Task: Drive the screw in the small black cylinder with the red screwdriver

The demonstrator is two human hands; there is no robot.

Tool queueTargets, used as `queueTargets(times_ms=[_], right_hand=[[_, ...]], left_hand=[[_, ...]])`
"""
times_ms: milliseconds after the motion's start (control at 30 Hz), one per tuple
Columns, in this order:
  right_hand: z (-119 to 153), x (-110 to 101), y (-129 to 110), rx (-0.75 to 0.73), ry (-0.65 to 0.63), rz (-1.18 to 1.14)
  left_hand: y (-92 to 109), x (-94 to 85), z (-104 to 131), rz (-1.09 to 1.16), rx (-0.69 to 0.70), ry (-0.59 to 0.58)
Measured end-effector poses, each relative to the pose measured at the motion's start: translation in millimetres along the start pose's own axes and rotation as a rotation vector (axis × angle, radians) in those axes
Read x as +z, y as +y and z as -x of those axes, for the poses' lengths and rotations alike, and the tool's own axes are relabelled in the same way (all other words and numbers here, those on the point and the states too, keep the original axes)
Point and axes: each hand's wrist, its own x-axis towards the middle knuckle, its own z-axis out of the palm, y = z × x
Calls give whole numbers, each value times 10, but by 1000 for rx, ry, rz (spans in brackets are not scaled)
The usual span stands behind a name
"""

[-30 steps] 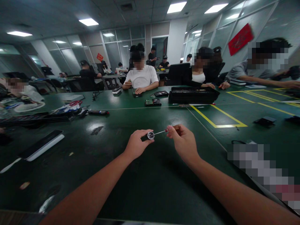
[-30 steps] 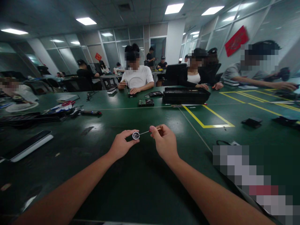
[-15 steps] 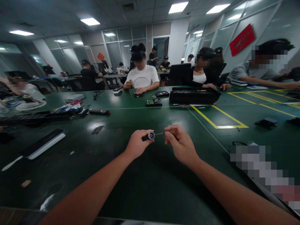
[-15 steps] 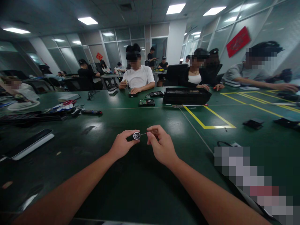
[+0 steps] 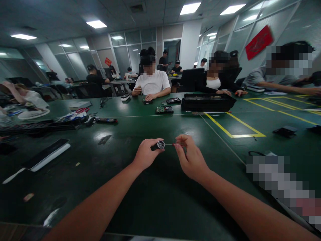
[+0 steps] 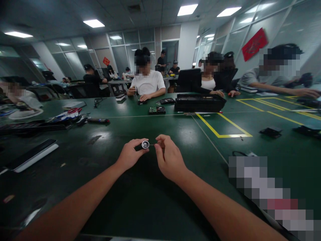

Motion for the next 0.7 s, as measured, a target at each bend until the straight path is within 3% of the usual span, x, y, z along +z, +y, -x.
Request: queueTargets(times_ms=[200,500,600,700], right_hand=[[-30,-55,-36,-8,-104,93],[-3,-73,-51,-16,-17,42],[-18,-36,6,92,9,-119],[-78,28,152,339,127,-399]], left_hand=[[-10,-3,7,-16,-5,-6],[14,-11,3,-39,-1,-11],[28,-31,3,-38,23,-7],[52,-50,-5,-73,100,8]])
